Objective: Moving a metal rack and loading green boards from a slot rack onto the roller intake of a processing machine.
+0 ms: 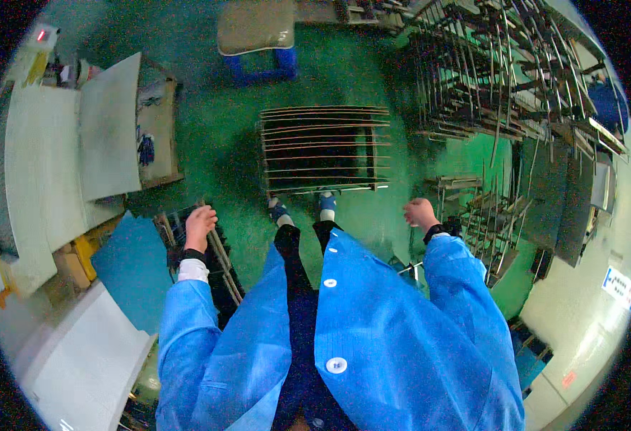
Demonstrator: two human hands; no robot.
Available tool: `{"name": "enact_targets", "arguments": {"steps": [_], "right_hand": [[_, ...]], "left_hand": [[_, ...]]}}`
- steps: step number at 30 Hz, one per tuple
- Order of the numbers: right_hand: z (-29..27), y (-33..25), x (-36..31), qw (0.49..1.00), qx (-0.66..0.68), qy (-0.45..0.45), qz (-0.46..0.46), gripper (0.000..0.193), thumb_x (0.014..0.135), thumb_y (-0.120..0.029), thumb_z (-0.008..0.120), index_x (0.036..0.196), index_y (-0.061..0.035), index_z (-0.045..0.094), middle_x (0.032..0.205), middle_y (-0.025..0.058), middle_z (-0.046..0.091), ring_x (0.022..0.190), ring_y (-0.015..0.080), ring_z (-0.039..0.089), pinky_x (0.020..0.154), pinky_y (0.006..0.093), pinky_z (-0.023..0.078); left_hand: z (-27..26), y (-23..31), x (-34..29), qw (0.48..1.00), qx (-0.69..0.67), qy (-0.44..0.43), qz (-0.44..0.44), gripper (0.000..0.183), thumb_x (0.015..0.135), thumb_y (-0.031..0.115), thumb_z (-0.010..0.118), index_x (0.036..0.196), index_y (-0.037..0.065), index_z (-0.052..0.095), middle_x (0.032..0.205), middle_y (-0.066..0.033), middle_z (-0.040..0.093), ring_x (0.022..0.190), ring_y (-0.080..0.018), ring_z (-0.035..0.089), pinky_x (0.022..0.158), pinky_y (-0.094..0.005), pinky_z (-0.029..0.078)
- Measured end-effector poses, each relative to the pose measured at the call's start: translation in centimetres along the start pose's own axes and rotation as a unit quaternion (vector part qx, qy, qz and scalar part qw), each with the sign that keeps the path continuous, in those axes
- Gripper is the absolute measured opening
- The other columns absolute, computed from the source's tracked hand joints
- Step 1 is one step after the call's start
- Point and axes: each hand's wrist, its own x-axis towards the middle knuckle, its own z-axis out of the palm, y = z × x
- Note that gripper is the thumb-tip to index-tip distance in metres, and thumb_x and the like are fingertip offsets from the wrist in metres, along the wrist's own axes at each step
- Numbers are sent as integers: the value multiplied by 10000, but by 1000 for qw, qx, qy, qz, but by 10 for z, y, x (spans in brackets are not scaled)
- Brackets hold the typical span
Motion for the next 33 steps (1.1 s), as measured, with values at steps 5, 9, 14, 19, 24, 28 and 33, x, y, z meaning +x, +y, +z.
{"name": "enact_targets", "arguments": {"steps": [5,9,14,19,24,28,33], "right_hand": [[-11,-10,39,999,-3,20,-35,125,780,-161,537,820,-48,570,637,58,578,489,144,553,405,272,434],[-24,-17,95,1000,6,-6,-26,121,778,-163,547,810,-47,565,643,60,574,515,150,563,418,269,436],[-40,-36,172,992,123,-33,-6,122,790,-142,548,850,-36,548,677,70,566,505,138,525,428,267,426],[-22,-51,227,986,168,15,11,211,794,-204,556,935,-49,534,725,45,570,546,116,523,473,252,425],[12,-27,298,979,202,7,-2,204,790,-241,538,900,-70,552,765,23,569,673,133,550,562,242,417],[20,3,362,972,234,-7,-12,287,825,-254,514,1049,-75,533,898,24,578,794,122,538,630,270,422],[19,78,450,962,222,-52,-153,316,869,-245,443,1104,-37,485,899,44,553,802,159,527,658,311,444]], "left_hand": [[49,44,33,999,0,6,-41,272,833,214,515,1049,49,532,882,-53,596,702,-134,563,599,-247,421],[80,50,59,999,-29,7,-44,314,841,237,516,1090,47,500,996,-92,568,841,-189,562,721,-291,436],[109,28,101,981,-185,19,-60,377,854,270,499,1143,32,448,1123,-120,505,993,-239,507,849,-341,404],[139,-15,136,974,-211,35,-74,416,857,311,499,1144,17,435,1126,-123,495,997,-245,499,847,-349,397],[151,-64,191,979,-169,55,-104,429,855,334,511,1141,23,441,1083,-123,515,961,-253,511,828,-359,404],[153,-101,232,984,-149,51,-82,422,857,345,506,1139,34,462,1088,-109,516,960,-245,506,824,-359,401],[168,-135,279,987,-60,84,-121,364,843,250,500,1153,61,476,1134,-73,496,1030,-201,469,844,-344,386]]}}
